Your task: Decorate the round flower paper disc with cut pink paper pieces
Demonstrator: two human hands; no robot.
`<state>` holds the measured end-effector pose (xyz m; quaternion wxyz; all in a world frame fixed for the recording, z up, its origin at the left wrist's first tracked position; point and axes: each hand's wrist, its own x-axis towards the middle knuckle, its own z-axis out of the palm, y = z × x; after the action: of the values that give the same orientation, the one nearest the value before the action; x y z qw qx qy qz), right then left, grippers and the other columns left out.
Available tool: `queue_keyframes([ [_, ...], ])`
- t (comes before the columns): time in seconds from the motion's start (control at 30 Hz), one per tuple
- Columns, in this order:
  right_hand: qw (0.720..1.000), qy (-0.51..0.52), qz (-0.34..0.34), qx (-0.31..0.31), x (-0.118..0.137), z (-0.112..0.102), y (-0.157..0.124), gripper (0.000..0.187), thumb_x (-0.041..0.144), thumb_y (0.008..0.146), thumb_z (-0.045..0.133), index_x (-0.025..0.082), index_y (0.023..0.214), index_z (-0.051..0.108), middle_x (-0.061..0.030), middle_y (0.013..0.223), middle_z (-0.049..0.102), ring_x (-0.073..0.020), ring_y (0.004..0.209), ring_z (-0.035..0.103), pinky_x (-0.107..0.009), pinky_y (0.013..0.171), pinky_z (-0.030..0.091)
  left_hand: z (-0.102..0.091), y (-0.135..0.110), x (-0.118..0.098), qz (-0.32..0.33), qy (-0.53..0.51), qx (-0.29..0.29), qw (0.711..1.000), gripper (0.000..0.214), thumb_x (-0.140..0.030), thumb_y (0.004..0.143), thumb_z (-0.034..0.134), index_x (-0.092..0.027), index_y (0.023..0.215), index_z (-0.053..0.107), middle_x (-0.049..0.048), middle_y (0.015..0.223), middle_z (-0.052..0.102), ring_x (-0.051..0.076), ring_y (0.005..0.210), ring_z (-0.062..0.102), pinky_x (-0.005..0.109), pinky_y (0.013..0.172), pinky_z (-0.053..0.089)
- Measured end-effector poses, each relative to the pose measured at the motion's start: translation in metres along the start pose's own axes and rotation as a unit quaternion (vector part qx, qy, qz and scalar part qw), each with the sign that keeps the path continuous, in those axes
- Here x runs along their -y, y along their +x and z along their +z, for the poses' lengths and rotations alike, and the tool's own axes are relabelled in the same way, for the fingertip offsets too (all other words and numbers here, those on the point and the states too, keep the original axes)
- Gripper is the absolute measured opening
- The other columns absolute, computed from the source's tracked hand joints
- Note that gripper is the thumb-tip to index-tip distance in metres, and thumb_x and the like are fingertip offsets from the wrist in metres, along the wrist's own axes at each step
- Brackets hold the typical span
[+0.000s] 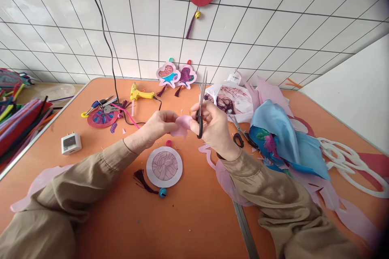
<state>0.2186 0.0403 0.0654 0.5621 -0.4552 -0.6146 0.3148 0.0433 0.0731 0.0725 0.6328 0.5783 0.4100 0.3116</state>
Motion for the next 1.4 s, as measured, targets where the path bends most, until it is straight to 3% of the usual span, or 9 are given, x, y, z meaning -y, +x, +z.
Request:
queue_keyframes([
  [0.2,0.99,0.109,0.091,0.002,-0.004,-0.007,0.009,0.033,0.026,0.061,0.078,0.022,0.087,0.057,0.0079,0.062,0.058,-0.0095,0.05,0.053,-0.024,0.045,0.047,-0.007,0.006,0.007,0.006,-0.088,-0.022,0.996,0.029,-0.027,0.055,0.085,-0.013,0.071,0.066,0.0011,0.067,0.067,0.014,0.064,0.066,0.028,0.065,0.055],
  [0.33,0.981,0.146,0.123,-0.032,-0.007,-0.007,0.012,0.034,0.022,0.057,0.077,0.022,0.086,0.057,0.0096,0.061,0.057,-0.0076,0.047,0.052,-0.021,0.041,0.045,-0.009,0.006,0.004,0.032,-0.096,-0.01,0.995,0.038,-0.037,0.056,0.091,-0.012,0.072,0.067,0.0019,0.066,0.068,0.013,0.06,0.065,0.025,0.057,0.054],
  [0.47,0.98,0.154,0.124,-0.022,-0.006,-0.007,0.012,0.034,0.022,0.059,0.077,0.022,0.086,0.057,0.0098,0.061,0.056,-0.0073,0.048,0.051,-0.023,0.045,0.05,-0.011,0.006,0.002,0.078,-0.059,-0.026,0.995,0.037,-0.04,0.061,0.09,-0.012,0.074,0.068,0.0025,0.063,0.069,0.012,0.057,0.063,0.022,0.053,0.051],
  [0.7,0.987,0.117,0.106,0.014,-0.002,-0.008,0.011,0.035,0.027,0.061,0.082,0.023,0.085,0.057,0.0088,0.064,0.055,-0.0065,0.05,0.045,-0.021,0.043,0.046,-0.012,0.0,-0.005,0.125,0.012,-0.009,0.992,0.034,-0.042,0.07,0.085,-0.013,0.073,0.068,0.0027,0.064,0.067,0.012,0.06,0.062,0.024,0.056,0.05],
  [0.9,0.989,0.118,0.095,0.003,-0.005,-0.005,0.01,0.037,0.029,0.061,0.084,0.023,0.084,0.056,0.0091,0.062,0.05,-0.0065,0.05,0.042,-0.02,0.043,0.041,-0.008,0.001,-0.001,0.069,-0.04,0.042,0.996,0.038,-0.041,0.067,0.088,-0.012,0.085,0.073,0.0064,0.079,0.074,0.016,0.071,0.068,0.026,0.063,0.055],
  [1.17,0.989,0.126,0.083,-0.002,-0.007,-0.006,0.011,0.034,0.028,0.06,0.081,0.024,0.084,0.057,0.0078,0.066,0.05,-0.0084,0.055,0.045,-0.022,0.048,0.042,-0.008,0.003,0.003,0.059,-0.137,0.046,0.988,0.03,-0.035,0.064,0.091,-0.013,0.077,0.076,0.0049,0.07,0.074,0.014,0.06,0.067,0.024,0.054,0.055],
  [1.27,0.983,0.151,0.102,0.01,-0.007,-0.008,0.012,0.034,0.026,0.06,0.079,0.023,0.085,0.056,0.0075,0.068,0.053,-0.0088,0.058,0.048,-0.024,0.053,0.045,-0.008,0.001,0.001,0.086,-0.124,0.043,0.988,0.03,-0.038,0.064,0.091,-0.015,0.077,0.078,0.0057,0.072,0.076,0.015,0.061,0.068,0.025,0.055,0.056],
  [1.4,0.977,0.168,0.133,0.012,-0.006,-0.009,0.013,0.034,0.027,0.06,0.076,0.023,0.087,0.055,0.0058,0.072,0.058,-0.0098,0.059,0.052,-0.024,0.054,0.042,-0.011,-0.001,0.0,0.154,-0.02,0.037,0.987,0.029,-0.038,0.068,0.09,-0.017,0.085,0.083,0.007,0.078,0.079,0.016,0.066,0.07,0.027,0.064,0.059],
])
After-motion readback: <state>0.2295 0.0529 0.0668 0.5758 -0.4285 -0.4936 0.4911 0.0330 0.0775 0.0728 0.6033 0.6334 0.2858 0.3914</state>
